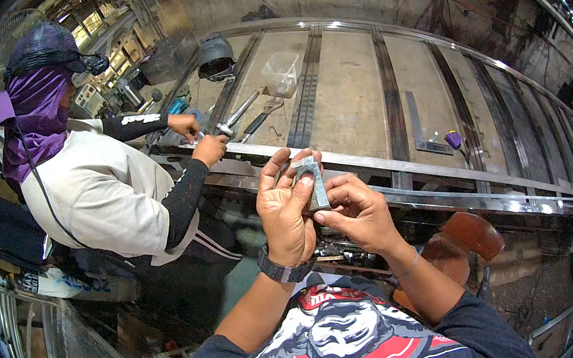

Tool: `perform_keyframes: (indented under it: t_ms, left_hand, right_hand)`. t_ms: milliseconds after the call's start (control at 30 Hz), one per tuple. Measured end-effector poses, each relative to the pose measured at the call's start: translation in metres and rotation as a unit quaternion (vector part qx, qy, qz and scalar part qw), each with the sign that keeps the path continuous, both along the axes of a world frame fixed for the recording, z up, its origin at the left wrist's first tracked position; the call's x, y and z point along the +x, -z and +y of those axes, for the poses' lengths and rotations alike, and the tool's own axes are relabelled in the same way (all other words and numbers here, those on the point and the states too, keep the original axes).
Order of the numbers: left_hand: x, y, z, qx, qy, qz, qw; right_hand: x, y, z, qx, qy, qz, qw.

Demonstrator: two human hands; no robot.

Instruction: The person moves through a workshop, picks up a small metal bracket, and uses pliers and a hammer to bend and shape it on a workbench. The person then places the bracket onto a metal frame structure and secures it with a hammer.

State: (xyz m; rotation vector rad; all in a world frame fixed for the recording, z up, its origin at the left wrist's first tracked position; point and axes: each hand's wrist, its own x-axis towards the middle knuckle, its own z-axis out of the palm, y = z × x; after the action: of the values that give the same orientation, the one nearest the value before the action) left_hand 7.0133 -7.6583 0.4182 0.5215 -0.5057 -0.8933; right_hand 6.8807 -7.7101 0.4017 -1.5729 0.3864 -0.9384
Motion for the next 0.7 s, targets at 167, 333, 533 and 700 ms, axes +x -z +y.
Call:
perform_keyframes:
  t_ms: [167,333,533,700]
  left_hand:
    - [-0.004,0.000,-0.002,-0.005,-0.008,-0.001,1.000]
    - [-0.005,0.003,0.000,0.006,-0.007,-0.007,1.000]
    - [-0.006,0.005,0.003,0.002,-0.014,-0.002,1.000]
    - [-0.002,0.002,0.007,0.007,0.021,-0.013,1.000]
  right_hand:
    - [0.000,0.004,0.000,-0.005,0.011,0.002,1.000]
    - [0.002,0.009,0.003,-0.012,0.021,-0.030,0.999]
    - [0.002,0.010,0.006,-0.079,0.043,-0.003,0.996]
    - [0.000,0.012,0.008,-0.103,0.050,0.004,0.993]
